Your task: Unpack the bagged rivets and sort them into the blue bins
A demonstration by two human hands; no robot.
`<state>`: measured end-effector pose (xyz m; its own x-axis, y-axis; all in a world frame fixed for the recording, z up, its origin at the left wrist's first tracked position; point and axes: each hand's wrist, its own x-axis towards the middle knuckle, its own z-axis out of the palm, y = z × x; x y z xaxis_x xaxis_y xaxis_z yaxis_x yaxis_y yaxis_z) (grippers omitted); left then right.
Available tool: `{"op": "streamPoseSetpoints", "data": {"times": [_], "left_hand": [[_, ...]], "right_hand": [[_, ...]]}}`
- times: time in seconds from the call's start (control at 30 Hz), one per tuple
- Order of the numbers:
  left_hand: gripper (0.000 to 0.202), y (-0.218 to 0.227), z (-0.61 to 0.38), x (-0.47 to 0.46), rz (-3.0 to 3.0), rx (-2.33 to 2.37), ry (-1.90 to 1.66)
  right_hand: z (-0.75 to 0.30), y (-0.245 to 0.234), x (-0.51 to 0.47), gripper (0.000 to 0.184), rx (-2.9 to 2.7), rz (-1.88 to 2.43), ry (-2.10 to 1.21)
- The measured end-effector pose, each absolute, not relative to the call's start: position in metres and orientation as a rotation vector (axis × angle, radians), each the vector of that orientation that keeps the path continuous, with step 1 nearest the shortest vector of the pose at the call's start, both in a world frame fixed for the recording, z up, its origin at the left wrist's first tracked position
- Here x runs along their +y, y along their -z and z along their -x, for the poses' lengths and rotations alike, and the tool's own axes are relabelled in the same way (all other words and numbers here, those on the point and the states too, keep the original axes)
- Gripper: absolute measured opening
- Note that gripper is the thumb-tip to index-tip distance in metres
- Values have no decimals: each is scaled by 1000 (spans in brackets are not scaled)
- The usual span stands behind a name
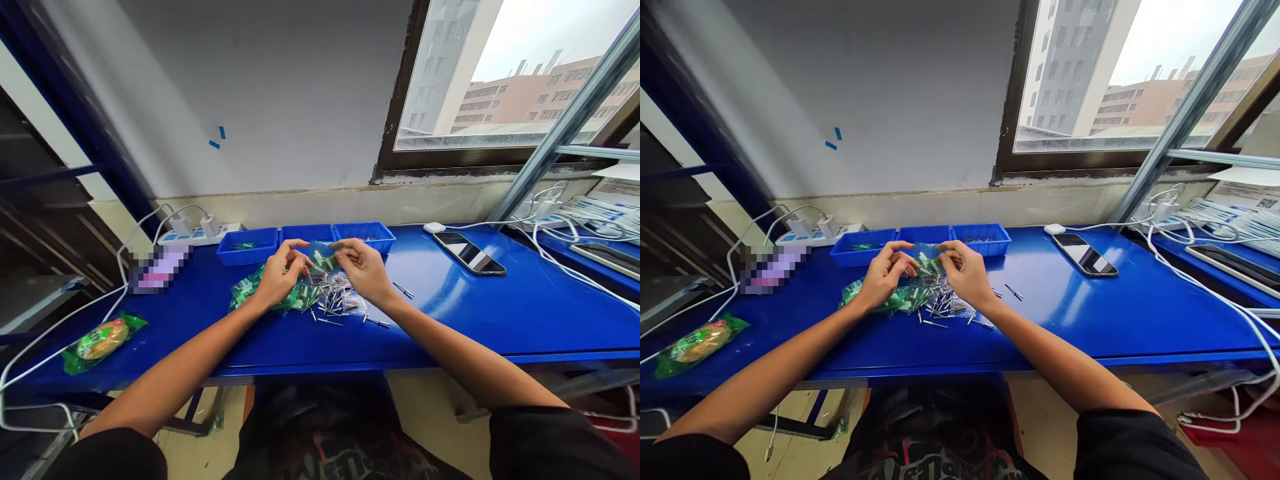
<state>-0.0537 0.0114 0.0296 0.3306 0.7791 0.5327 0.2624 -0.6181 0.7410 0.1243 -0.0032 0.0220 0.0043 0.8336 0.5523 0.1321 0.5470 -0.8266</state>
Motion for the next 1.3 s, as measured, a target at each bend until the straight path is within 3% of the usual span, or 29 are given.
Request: {"op": "streamPoseSetpoints", "data": {"times": [0.57, 1.3], "left_hand": [[9, -29, 49, 12, -2147, 990, -1205], [17, -28, 42, 0, -2086, 911, -1140]], "right_hand": [[-122, -16, -9, 23, -1748, 938, -332], [-121, -11, -5, 12, -1819, 1053, -254]]}}
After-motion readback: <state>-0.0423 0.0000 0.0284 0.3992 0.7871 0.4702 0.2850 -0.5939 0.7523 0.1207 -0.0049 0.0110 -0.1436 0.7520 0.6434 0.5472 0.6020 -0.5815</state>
